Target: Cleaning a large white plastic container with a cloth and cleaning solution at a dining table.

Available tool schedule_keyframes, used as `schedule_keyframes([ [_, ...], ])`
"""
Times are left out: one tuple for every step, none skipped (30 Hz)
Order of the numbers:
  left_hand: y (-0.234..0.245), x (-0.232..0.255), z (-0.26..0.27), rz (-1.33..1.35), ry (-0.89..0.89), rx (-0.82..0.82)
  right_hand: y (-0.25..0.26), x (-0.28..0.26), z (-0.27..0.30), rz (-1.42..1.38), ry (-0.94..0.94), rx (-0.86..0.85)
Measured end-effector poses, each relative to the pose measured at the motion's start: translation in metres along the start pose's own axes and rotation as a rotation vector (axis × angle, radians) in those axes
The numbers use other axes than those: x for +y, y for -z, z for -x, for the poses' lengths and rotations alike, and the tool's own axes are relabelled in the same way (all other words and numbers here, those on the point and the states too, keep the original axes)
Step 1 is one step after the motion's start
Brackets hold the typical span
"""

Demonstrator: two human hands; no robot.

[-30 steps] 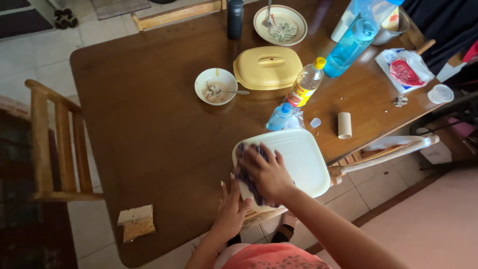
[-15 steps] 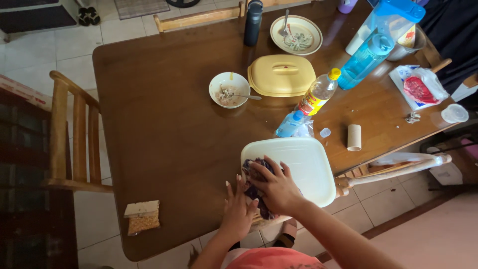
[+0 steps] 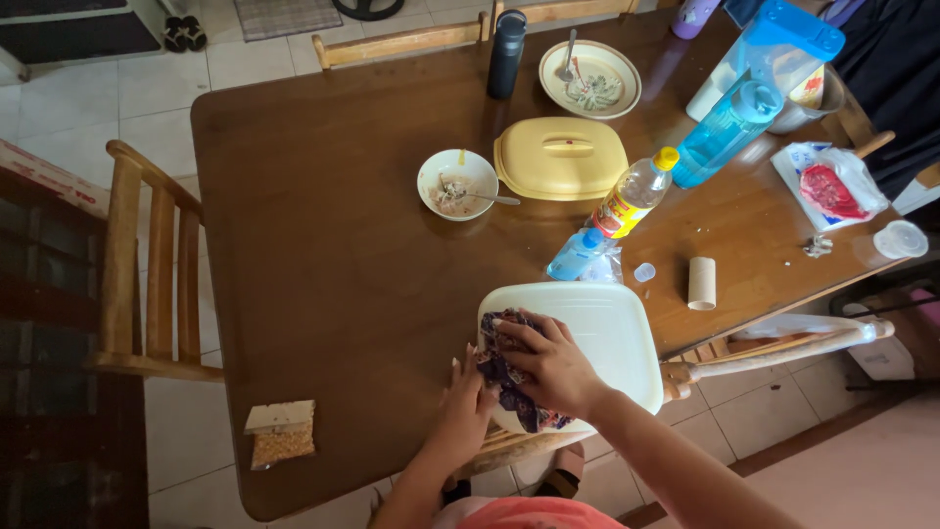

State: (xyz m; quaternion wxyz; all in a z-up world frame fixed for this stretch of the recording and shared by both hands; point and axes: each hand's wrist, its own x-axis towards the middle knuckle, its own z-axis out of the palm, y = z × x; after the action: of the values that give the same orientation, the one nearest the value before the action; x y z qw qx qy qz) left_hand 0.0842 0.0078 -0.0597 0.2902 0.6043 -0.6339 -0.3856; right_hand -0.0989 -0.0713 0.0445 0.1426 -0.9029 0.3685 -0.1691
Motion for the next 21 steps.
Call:
schedule_keyframes([
  [0.006,0.007,-0.001,0.033,0.012,-0.026,0.0,0.0,-0.004,0.025,0.018,-0.006],
  [0.011,0.014,-0.002,0.066,0.023,-0.052,0.001,0.001,-0.007,0.05,0.036,-0.012],
  [0.01,0.013,-0.002,0.066,0.025,-0.05,-0.001,0.002,-0.014,0.049,0.037,-0.013],
  [0.01,0.013,-0.002,0.032,0.045,-0.08,-0.002,0.004,-0.02,0.074,0.001,-0.011],
  [0.01,0.012,-0.001,-0.004,0.069,-0.11,-0.005,0.004,-0.026,0.096,-0.035,-0.009],
  [0.008,0.008,0.0,-0.006,0.074,-0.11,-0.004,0.003,-0.034,0.09,-0.033,-0.01],
  [0.004,0.005,0.001,-0.007,0.056,-0.084,-0.003,0.003,-0.04,0.119,-0.079,-0.012],
  [0.0,0.002,0.002,-0.008,0.038,-0.059,-0.001,0.002,-0.046,0.149,-0.125,-0.014],
  [0.003,0.006,0.002,-0.007,0.039,-0.059,-0.001,0.003,-0.05,0.148,-0.124,-0.016],
  [0.005,0.011,0.003,-0.017,0.062,-0.083,0.0,0.004,-0.054,0.183,-0.153,-0.017],
  [0.007,0.015,0.003,-0.026,0.085,-0.109,0.0,0.006,-0.057,0.217,-0.183,-0.018],
  [0.007,0.015,0.004,-0.023,0.086,-0.11,0.0,0.005,-0.059,0.218,-0.183,-0.02],
  [0.007,0.015,0.004,-0.026,0.091,-0.114,-0.001,0.003,-0.06,0.243,-0.214,-0.007],
  [0.007,0.014,0.005,-0.029,0.096,-0.118,-0.001,0.002,-0.062,0.269,-0.245,0.007],
  [0.008,0.016,0.005,-0.029,0.097,-0.121,-0.004,0.0,-0.063,0.268,-0.247,0.005],
  [0.009,0.019,0.005,-0.009,0.117,-0.138,-0.006,-0.003,-0.064,0.286,-0.297,0.034],
  [0.012,0.021,0.004,0.01,0.135,-0.152,-0.007,-0.006,-0.066,0.304,-0.344,0.065],
  [0.013,0.023,0.005,0.009,0.135,-0.152,-0.008,-0.008,-0.068,0.302,-0.344,0.066],
  [0.014,0.024,0.005,-0.003,0.159,-0.174,-0.009,-0.011,-0.072,0.341,-0.382,0.073],
  [0.015,0.025,0.005,-0.015,0.183,-0.196,-0.009,-0.013,-0.074,0.379,-0.42,0.08],
  [0.009,0.016,0.005,-0.018,0.183,-0.195,-0.009,-0.014,-0.077,0.377,-0.42,0.082],
])
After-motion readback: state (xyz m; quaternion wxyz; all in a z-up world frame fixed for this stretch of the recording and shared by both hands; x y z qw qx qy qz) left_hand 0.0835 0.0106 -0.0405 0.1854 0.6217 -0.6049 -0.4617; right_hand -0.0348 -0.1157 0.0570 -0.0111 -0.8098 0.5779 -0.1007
